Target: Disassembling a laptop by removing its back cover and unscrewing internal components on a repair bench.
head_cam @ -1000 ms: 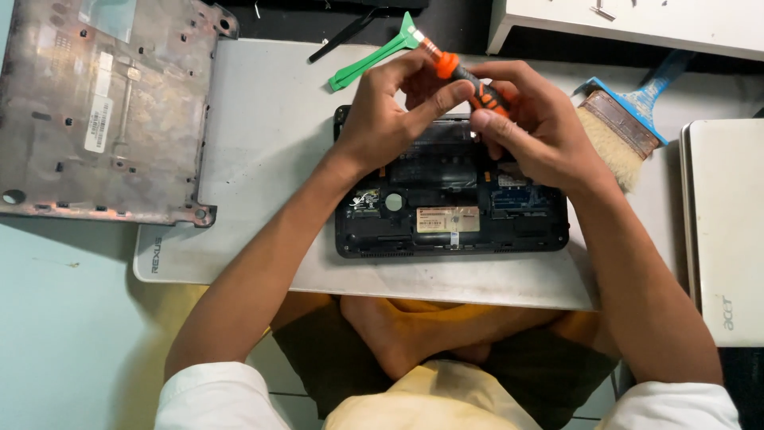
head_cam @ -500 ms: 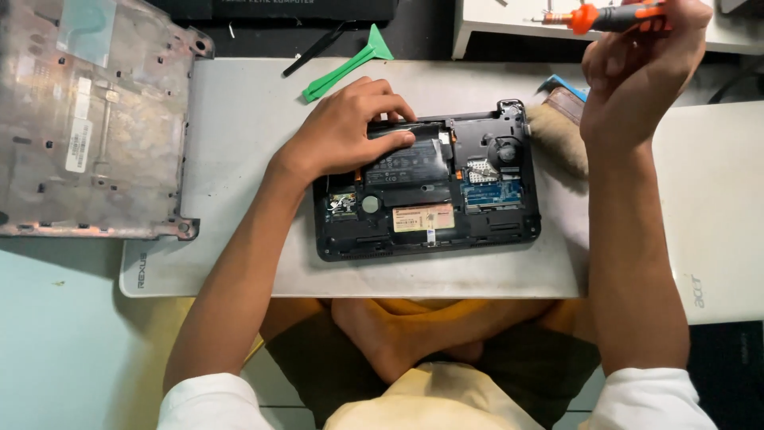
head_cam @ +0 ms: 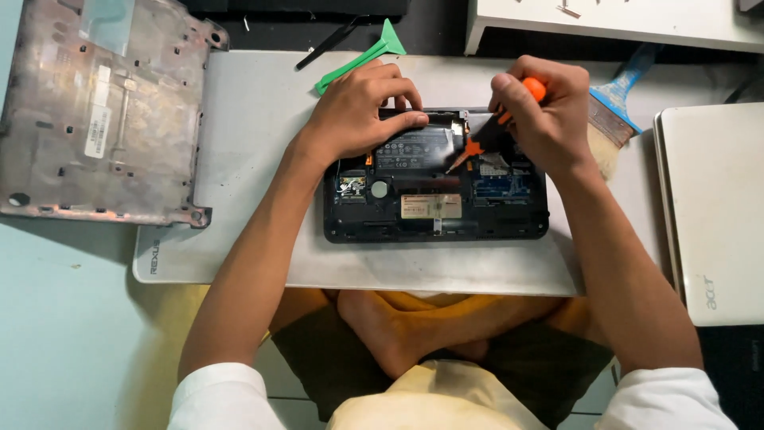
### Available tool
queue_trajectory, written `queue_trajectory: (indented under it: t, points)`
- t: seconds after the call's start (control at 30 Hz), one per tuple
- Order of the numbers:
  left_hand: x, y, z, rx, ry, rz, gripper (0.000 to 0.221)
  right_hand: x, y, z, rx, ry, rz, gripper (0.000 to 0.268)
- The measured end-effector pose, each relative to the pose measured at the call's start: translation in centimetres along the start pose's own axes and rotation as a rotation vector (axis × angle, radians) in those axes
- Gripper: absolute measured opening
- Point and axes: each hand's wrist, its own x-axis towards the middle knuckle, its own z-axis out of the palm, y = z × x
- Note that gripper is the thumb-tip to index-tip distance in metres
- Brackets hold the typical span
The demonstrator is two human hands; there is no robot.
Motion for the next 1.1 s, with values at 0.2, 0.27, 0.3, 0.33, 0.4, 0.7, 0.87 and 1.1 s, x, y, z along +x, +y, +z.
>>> queue_trajectory:
  t: [0.2, 0.27, 0.3, 0.33, 0.4, 0.7, 0.87, 1.1]
  points:
    - [-0.1, -0.4, 0.1, 0.014, 0.045, -0.048, 0.026, -0.3, -1.7, 1.7, -0.135, -0.102, -0.111, 0.025]
    - [-0.2, -0.5, 0.2, 0.078, 0.088, 0.001, 0.034, -0.4, -2.1, 1.8, -0.242, -0.093, -0.165, 0.015]
    - [-0.2, -0.4, 0.2, 0.078, 0.092, -0.003, 0.034, -0.5, -1.9, 1.7, -0.241, -0.098, -0.167, 0.015]
    - [-0.3, -0.3, 0.1, 0.051, 0.079, 0.004, 0.035, -0.6, -1.7, 1.6, -0.261, -0.083, -0.210, 0.018]
    - [-0.3, -0.4, 0.1, 0.025, 0.067, 0.007, 0.036, -0.7, -1.7, 1.4, -0.278, -0.071, -0.254, 0.021]
    - [-0.1, -0.8, 0.6, 0.043, 0.065, 0.022, 0.031, -0.7, -2.9, 1.1, -0.358, -0.115, -0.295, 0.022]
    - [0.0, -0.6, 0.9, 0.019, 0.057, -0.008, 0.029, 0.0, -5.8, 0.7, -0.687, -0.321, -0.491, 0.028]
    - [0.2, -1.1, 1.2, 0.017, 0.060, 0.011, 0.028, 2.8, -16.0, 4.3, -1.334, -0.676, 0.132, 0.064]
